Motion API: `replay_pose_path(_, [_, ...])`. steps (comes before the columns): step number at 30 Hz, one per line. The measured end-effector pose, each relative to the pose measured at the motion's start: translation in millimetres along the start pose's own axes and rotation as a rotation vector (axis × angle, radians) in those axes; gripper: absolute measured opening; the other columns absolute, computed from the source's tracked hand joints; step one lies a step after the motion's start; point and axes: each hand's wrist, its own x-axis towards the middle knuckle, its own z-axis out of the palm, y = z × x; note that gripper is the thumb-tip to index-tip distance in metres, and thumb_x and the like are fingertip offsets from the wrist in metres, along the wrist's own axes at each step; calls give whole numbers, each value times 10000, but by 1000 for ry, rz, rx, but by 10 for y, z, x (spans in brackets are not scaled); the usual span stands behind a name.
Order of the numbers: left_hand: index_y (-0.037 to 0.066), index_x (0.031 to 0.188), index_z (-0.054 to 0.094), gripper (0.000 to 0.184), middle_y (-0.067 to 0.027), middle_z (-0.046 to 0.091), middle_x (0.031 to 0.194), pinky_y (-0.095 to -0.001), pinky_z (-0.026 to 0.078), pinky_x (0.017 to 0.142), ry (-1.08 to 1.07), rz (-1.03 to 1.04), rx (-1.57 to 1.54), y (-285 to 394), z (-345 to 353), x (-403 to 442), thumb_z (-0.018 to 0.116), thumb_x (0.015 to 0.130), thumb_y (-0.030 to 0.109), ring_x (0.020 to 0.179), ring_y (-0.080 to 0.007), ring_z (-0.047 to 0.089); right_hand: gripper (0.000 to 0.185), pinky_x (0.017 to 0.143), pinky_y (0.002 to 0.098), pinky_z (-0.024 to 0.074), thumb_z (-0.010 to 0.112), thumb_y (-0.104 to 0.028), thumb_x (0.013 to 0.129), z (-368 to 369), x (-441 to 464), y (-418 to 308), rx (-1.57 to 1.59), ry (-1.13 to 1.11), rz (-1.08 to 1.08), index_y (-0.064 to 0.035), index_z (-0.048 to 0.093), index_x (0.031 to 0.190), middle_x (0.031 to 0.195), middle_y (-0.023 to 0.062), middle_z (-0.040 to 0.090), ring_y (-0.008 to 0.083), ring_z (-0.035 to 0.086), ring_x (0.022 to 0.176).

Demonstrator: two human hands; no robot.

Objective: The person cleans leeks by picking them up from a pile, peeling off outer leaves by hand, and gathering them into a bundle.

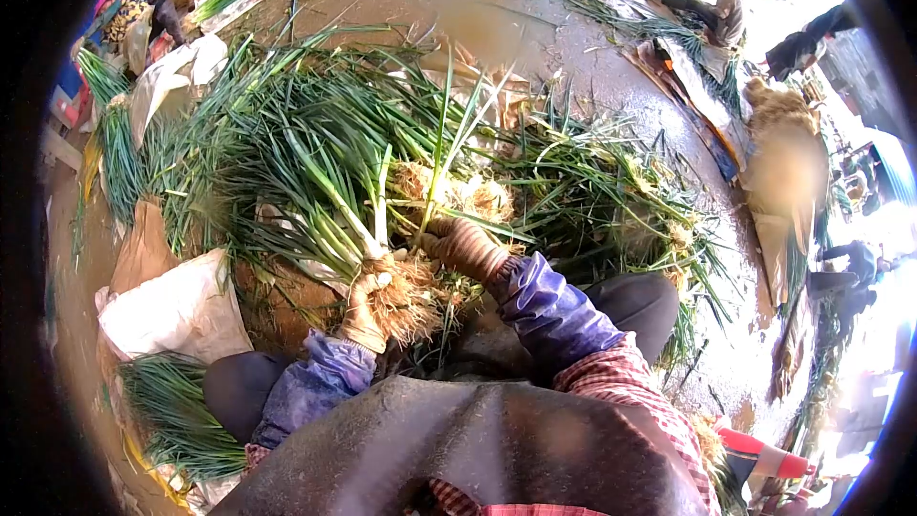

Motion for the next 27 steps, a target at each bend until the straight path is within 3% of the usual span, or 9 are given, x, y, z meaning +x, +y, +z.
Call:
replay_pose_path(2, [9, 1152, 552, 414, -127, 594, 1128, -361, 475, 932, 19, 15, 9, 31, 65, -28, 552, 739, 30, 1020, -255, 570, 295, 687, 305, 510, 615, -172, 835, -52, 75, 195, -385, -141, -304, -80, 640, 1115, 910, 64, 675, 160, 627, 805])
replay_pose_path(5, [9, 1146, 564, 419, -91, 622, 1010, -320, 505, 831, 79, 110, 25, -36, 6, 48, 578, 729, 46, 887, -212, 589, 379, 751, 377, 521, 591, -307, 794, 70, 379, 465, -1312, -410, -246, -110, 608, 1117, 984, 94, 638, 284, 629, 872])
replay_pose_path(8, [2, 1087, 587, 367, -77, 624, 946, -310, 504, 816, 101, 98, 67, -47, -71, 57, 575, 722, 33, 844, -196, 589, 358, 736, 341, 505, 643, -388, 796, -281, 772, 1153, -1014, 77, -207, -71, 657, 963, 848, 139, 649, 255, 621, 788])
replay_pose_path(10, [-3, 1051, 598, 335, -71, 622, 917, -305, 503, 811, 116, 104, 110, -88, -98, 59, 572, 718, 27, 828, -190, 588, 564, 721, 371, 507, 413, -526, 912, -269, 244, -47, -502, 305, 159, -25, 669, 954, 828, 162, 658, 241, 637, 739])
replay_pose_path(13, [-6, 999, 619, 287, -75, 629, 931, -296, 509, 767, 139, 111, 169, -76, 37, 37, 591, 714, 24, 820, -177, 593, 729, 686, 403, 491, 436, -642, 849, -373, 708, 29, -805, 294, 288, 47, 670, 799, 722, 234, 641, 323, 645, 713])
replay_pose_path(22, [8, 991, 635, 271, -44, 620, 914, -277, 499, 751, 124, 52, 105, -113, -49, 58, 598, 725, 37, 810, -158, 581, 223, 617, 381, 510, 573, -304, 828, -117, 718, 6, -947, 488, 60, -111, 677, 869, 759, 171, 644, 277, 641, 679])
replay_pose_path(24, [21, 988, 628, 266, -30, 606, 886, -279, 500, 755, 144, 82, 156, -98, -41, 45, 596, 725, 45, 799, -156, 572, 127, 518, 332, 490, 618, -215, 847, -39, 627, 30, -563, 664, -383, -94, 655, 860, 674, 122, 632, 213, 610, 560])
replay_pose_path(26, [28, 990, 625, 268, -27, 600, 874, -282, 502, 758, 177, 83, 109, -112, -70, 70, 598, 725, 50, 795, -159, 571, 145, 457, 248, 453, 612, -148, 882, 86, 588, -18, 617, 423, -139, -3, 617, 885, 656, 48, 626, 136, 578, 523])
replay_pose_path(27, [35, 993, 622, 270, -23, 594, 862, -285, 504, 760, 210, 84, 62, -111, -65, 73, 599, 724, 56, 791, -162, 570, 158, 458, 244, 455, 613, -157, 883, 129, 501, -54, 610, 362, -122, 1, 617, 881, 657, 56, 623, 130, 578, 520])
